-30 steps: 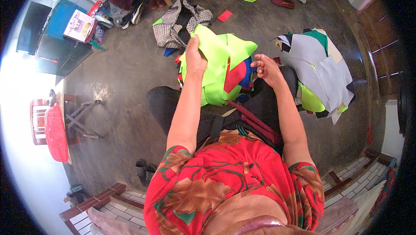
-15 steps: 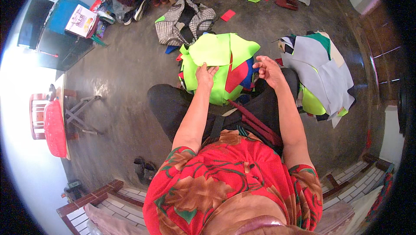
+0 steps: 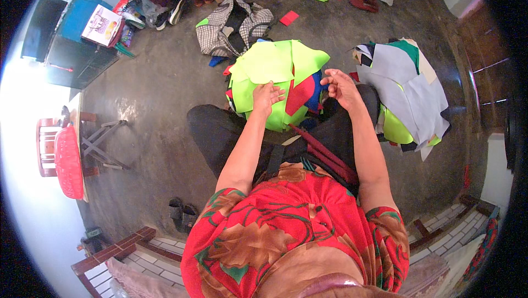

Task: The person sits on the floor and sorts through a pile of colorful fabric pieces, picking them up one by one, inspecting them, and placing them into a separate stack. The person handles various colors including green, red, blue, gray, and black.

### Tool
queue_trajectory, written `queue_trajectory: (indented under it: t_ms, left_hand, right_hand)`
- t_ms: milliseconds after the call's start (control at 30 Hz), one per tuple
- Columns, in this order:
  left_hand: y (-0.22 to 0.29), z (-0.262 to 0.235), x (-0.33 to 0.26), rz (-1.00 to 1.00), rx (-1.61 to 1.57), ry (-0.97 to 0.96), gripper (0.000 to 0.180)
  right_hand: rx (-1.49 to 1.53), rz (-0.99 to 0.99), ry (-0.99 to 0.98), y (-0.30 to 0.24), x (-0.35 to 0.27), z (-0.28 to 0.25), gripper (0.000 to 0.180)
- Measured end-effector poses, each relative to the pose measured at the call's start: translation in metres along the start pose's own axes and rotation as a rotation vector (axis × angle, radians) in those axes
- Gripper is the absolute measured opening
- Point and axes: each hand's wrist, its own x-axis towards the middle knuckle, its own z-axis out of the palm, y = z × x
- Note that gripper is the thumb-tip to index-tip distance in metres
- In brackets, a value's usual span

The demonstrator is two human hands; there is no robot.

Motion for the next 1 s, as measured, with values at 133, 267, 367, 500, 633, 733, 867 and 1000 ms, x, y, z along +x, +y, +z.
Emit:
queue_trajectory:
  t_ms: [133, 267, 367, 500, 633, 733, 867, 1000]
  left_hand:
    - [-0.003, -0.002, -0.017, 0.193, 0.370, 0.045, 0.022]
    - [-0.005, -0.019, -0.023, 0.829, 1.085, 0.272, 0.019]
    - [-0.005, -0.024, -0.025, 1.005, 1.378, 0.291, 0.041]
    - [-0.020, -0.040, -0.014, 0.833, 1.598, 0.219, 0.054]
    - [-0.025, -0.045, -0.010, 0.794, 1.613, 0.168, 0.055]
    - [-0.023, -0.046, -0.010, 0.791, 1.614, 0.164, 0.056]
    - [-0.025, -0.049, -0.011, 0.797, 1.613, 0.157, 0.056]
    - [-0.026, -0.051, -0.009, 0.798, 1.593, 0.157, 0.055]
  right_hand:
    - [0.023, 0.010, -0.026, -0.001, 0.000, 0.000, 0.019]
    - [0.061, 0.019, -0.027, 0.003, 0.004, 0.000, 0.019]
    - [0.043, 0.014, -0.016, -0.001, 0.000, 0.005, 0.019]
    - [0.041, -0.006, -0.037, -0.001, -0.001, 0.007, 0.021]
    - [0.030, -0.026, -0.051, -0.004, -0.007, 0.009, 0.021]
    - [-0.031, -0.055, -0.050, -0.006, -0.010, 0.014, 0.021]
    - [-0.114, -0.126, -0.063, -0.006, -0.017, 0.017, 0.021]
    - [-0.266, -0.342, 0.002, -0.019, -0.043, 0.020, 0.016]
